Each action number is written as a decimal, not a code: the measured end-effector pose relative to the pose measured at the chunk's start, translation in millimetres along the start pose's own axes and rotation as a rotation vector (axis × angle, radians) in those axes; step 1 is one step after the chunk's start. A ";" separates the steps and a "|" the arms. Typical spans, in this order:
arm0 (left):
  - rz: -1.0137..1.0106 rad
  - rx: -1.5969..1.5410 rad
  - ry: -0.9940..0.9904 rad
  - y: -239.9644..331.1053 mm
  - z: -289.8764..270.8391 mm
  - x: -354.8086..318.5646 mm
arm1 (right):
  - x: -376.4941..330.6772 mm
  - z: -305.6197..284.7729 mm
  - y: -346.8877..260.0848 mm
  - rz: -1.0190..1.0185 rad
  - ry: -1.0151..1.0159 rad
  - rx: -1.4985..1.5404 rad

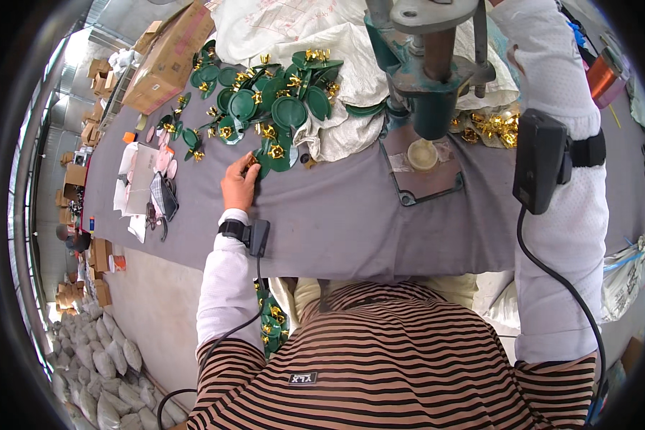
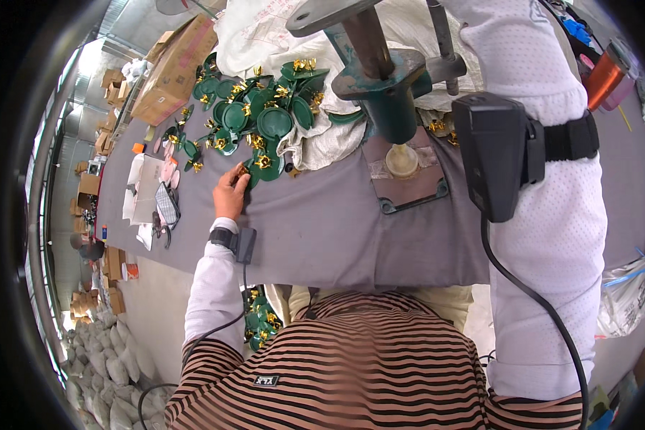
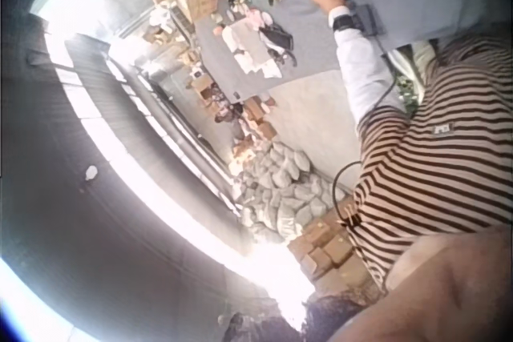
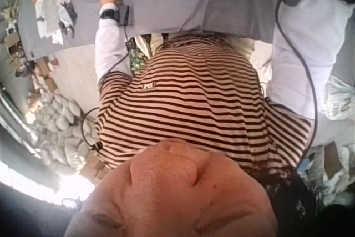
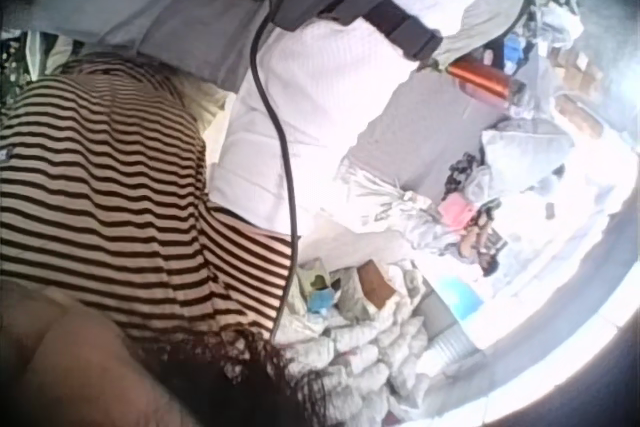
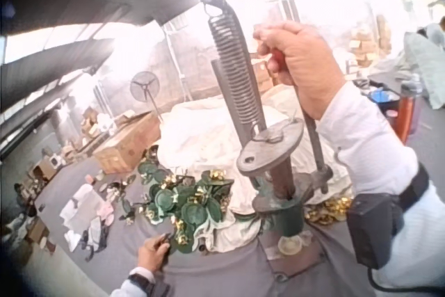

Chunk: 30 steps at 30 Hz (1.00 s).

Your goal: Using a manual press machine to attach small gold-colored bell components to green plastic bases.

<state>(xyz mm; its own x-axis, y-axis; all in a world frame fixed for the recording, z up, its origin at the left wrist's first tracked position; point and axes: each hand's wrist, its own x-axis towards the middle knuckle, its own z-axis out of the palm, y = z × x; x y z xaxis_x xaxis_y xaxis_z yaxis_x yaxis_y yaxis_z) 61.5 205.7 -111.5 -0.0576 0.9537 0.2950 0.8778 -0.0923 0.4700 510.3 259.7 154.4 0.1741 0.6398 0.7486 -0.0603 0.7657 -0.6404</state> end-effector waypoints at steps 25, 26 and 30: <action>0.370 -0.525 -0.178 258.2 83.5 -52.3 | 7.0 -2.3 4.5 0.071 -0.042 0.128; 0.365 -0.528 -0.175 263.4 85.8 -49.6 | 8.2 -3.0 5.1 0.072 -0.048 0.097; 0.201 -0.493 -0.331 274.8 85.6 -44.9 | 5.7 1.0 -8.3 0.105 -0.026 0.167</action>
<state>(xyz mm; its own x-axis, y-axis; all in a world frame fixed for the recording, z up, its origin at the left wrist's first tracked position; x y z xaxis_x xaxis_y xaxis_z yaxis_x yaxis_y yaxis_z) 346.0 161.9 -66.7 0.3054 0.9348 0.1814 0.5292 -0.3250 0.7838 510.9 257.0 164.1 0.1325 0.7163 0.6851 -0.2393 0.6939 -0.6792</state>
